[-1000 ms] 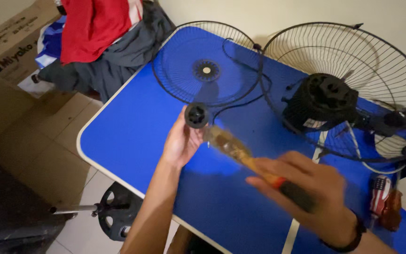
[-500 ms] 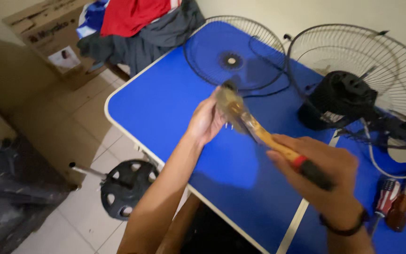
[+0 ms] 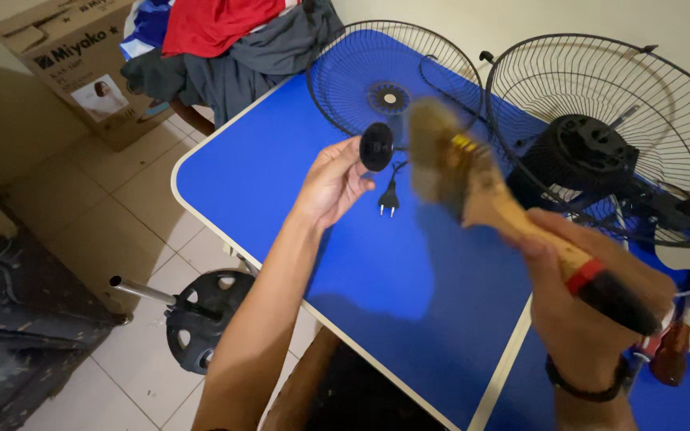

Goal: The person cleans a fan cage with a brush, then assembles the fan by attaching the cage to the motor, installing the fan blades, and securing the hub cap. The work is performed on a blue table with tools and parts laid out.

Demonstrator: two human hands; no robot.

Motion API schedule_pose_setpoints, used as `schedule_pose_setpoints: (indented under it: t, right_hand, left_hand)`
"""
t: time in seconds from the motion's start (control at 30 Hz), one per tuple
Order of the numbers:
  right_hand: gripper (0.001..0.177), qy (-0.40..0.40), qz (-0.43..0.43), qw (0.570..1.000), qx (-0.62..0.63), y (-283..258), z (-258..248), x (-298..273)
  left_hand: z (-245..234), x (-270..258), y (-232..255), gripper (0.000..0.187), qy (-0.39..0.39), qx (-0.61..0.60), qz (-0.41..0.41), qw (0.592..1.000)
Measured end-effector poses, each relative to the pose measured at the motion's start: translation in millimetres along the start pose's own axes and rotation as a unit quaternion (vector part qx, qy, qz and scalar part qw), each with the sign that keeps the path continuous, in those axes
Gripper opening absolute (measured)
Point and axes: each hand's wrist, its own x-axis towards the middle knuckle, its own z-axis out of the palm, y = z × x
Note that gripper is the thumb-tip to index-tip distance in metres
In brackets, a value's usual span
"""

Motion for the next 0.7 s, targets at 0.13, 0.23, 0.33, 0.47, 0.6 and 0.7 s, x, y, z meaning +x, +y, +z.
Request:
schedule_pose_setpoints:
  t: [0.13, 0.23, 0.33, 0.47, 0.6, 0.7]
  right_hand:
    - [0.028, -0.073, -0.054, 0.996, 0.025, -18.0, 5.1, 8.8]
    - [0.033, -0.144, -0.1, 0.983, 0.063, -24.8, 9.0, 7.3]
    - [0.031, -0.202, -0.042, 0.975, 0.083, -23.3, 0.2, 5.7]
    - [0.029, -0.113, -0.048, 0.992, 0.01, -13.2, 8.2, 4.6]
    - [0.026, -0.093, -0.12, 0.98, 0.127, -11.8, 16.4, 8.0]
    - [0.033, -0.166, -0.142, 0.975, 0.033, -14.2, 11.0, 5.6]
  left_hand:
    - [-0.6, -4.9, -4.6, 0.029, 0.016, 0.039, -0.012, 0.999]
    - [-1.1, -5.1, -7.9, 0.026, 0.052, 0.03, 0.008, 0.998]
    - [-6.8, -5.1, -1.8, 0.026, 0.104, 0.032, 0.014, 0.994]
    - [-11.1, -10.7, -1.3, 0.025, 0.003, -0.054, 0.027, 0.998]
    - [-4.4, -10.8, -1.6, 0.025, 0.007, -0.045, 0.017, 0.999]
    - [1.4, -11.3, -3.0, 0.027, 0.05, -0.04, 0.006, 0.998]
